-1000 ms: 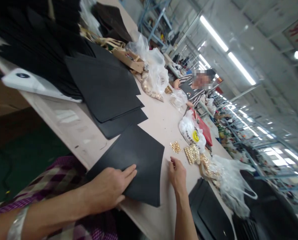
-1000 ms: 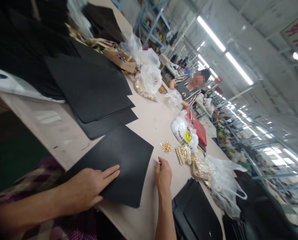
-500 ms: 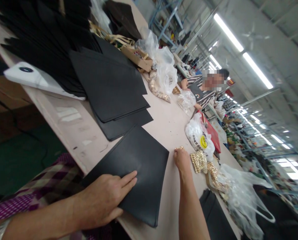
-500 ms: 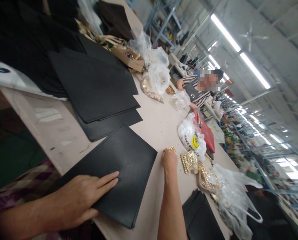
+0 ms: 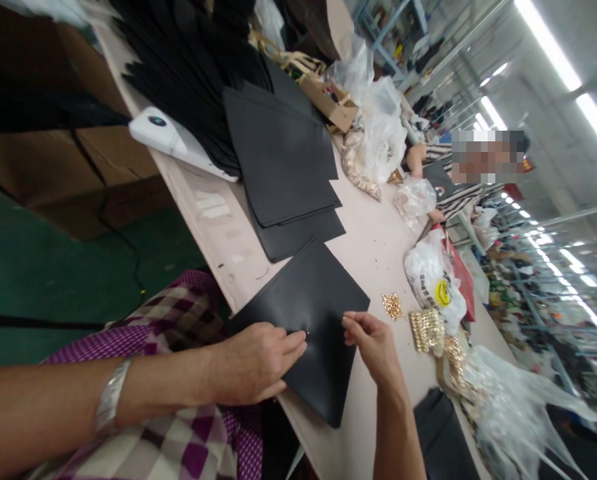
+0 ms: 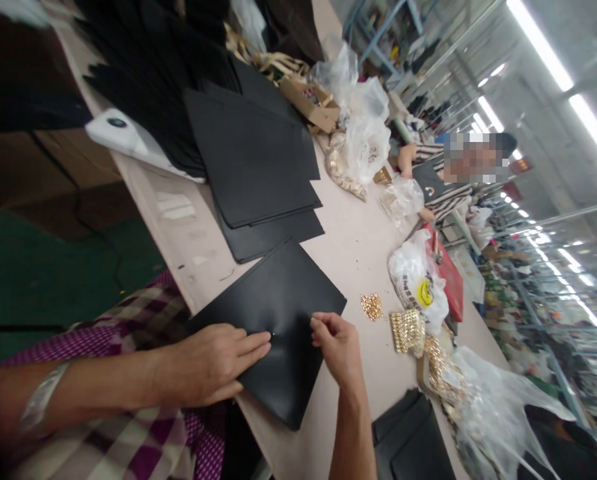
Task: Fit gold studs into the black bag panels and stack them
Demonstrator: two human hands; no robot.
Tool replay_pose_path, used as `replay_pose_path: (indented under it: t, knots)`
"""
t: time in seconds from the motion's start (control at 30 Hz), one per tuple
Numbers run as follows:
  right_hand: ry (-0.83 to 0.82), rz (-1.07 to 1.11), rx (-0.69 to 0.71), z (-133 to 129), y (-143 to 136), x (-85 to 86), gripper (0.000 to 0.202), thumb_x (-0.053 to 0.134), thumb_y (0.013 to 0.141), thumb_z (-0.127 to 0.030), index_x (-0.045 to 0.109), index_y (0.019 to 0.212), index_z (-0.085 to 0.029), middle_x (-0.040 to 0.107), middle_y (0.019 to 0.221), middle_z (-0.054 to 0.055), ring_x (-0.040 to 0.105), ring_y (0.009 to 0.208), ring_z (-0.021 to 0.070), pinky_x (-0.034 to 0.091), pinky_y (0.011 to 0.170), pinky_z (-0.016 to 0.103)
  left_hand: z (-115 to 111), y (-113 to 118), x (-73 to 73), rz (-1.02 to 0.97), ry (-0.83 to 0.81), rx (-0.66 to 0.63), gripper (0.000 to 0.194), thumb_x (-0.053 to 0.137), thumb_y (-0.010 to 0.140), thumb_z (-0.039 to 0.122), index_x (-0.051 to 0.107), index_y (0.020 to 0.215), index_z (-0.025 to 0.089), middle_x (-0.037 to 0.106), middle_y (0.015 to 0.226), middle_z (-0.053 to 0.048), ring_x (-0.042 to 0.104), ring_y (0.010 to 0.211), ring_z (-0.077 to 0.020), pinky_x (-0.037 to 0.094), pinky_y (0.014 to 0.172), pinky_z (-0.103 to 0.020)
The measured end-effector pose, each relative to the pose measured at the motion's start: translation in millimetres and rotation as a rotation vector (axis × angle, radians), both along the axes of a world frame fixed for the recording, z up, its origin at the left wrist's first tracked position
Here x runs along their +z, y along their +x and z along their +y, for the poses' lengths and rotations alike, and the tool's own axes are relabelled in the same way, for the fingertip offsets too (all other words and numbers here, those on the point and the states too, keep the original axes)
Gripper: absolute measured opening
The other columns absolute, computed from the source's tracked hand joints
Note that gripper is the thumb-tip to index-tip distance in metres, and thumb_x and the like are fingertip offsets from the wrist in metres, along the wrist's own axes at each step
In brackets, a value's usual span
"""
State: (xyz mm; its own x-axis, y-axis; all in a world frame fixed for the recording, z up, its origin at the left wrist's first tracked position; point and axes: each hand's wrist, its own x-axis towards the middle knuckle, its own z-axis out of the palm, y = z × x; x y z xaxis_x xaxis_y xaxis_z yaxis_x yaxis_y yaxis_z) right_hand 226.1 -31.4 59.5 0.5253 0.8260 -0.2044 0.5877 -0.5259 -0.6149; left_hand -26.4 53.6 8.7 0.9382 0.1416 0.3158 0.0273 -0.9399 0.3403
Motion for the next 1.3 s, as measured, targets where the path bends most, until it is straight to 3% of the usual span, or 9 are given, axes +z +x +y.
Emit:
replay_pose_path:
  t: [0.1,0.23,0.43,0.7,1.0,1.17,1.3]
  knots:
    - [0.038,0.25,0.038,-9,-42,-5.6,0.03,0.066,0.084,-0.045,0.072,0.091,-0.017,0.068,0.071,0.002,0.061,0.061,0.0143,0.051,0.057,0.025,0,-1,-2.0,-0.023,0.01,-0.009,0.056,0.07,0.083,0.043,0.058,0.127,0.01,0.066,0.124,-0.013,0.064,0.084,-0.0218,0.049,0.067,-0.036]
    - [-0.052,0.148,0.122,-4,-63,-2.9,0.024,0.062,0.087,-0.039,0.073,0.091,-0.018,0.067,0.071,0.001,0.058,0.06,0.0136,0.048,0.057,0.025,0,-2,0.9,-0.023,0.017,-0.014,0.055,0.069,0.084,0.043,0.058,0.126,0.009,0.067,0.115,-0.013,0.063,0.081,-0.0217,0.047,0.065,-0.035]
    - [-0.115,0.071,0.201,7,-67,4.6,0.02,0.06,0.086,-0.033,0.074,0.087,-0.019,0.067,0.069,0.0,0.058,0.059,0.0134,0.046,0.056,0.024,1,-2,3.7,-0.015,0.013,-0.018,0.052,0.068,0.085,0.042,0.059,0.125,0.009,0.067,0.114,-0.011,0.061,0.08,-0.022,0.045,0.065,-0.037]
    - [-0.272,0.259,0.074,23,-61,1.5,0.011,0.064,0.078,-0.026,0.067,0.076,-0.016,0.062,0.057,-0.002,0.056,0.05,0.0105,0.047,0.051,0.022,1,-2,4.0,-0.014,0.001,-0.028,0.049,0.068,0.085,0.041,0.061,0.122,0.009,0.066,0.117,-0.011,0.06,0.08,-0.0212,0.046,0.066,-0.037]
    - [-0.49,0.261,0.005,49,-62,13.2,0.009,0.068,0.072,-0.013,0.061,0.068,-0.017,0.062,0.05,-0.001,0.06,0.047,0.0122,0.047,0.044,0.02,2,-2,4.4,0.004,-0.023,-0.033,0.052,0.066,0.088,0.043,0.058,0.127,0.009,0.065,0.119,-0.011,0.061,0.082,-0.022,0.047,0.067,-0.037]
    - [-0.463,0.199,-0.039,50,-60,14.0,0.015,0.078,0.064,-0.018,0.063,0.067,-0.018,0.06,0.048,-0.003,0.059,0.047,0.0137,0.044,0.044,0.021,1,-2,4.5,0.002,-0.052,-0.022,0.046,0.066,0.086,0.035,0.059,0.126,0.013,0.066,0.12,-0.011,0.063,0.086,-0.0226,0.048,0.07,-0.036]
    - [-0.288,-0.093,-0.027,30,-53,17.7,0.029,0.085,0.063,-0.037,0.069,0.08,-0.019,0.069,0.071,0.002,0.065,0.068,0.0189,0.048,0.061,0.027,3,-2,-1.7,-0.037,-0.043,-0.016,0.038,0.061,0.085,0.017,0.062,0.123,0.018,0.065,0.126,-0.01,0.066,0.09,-0.0223,0.05,0.075,-0.036]
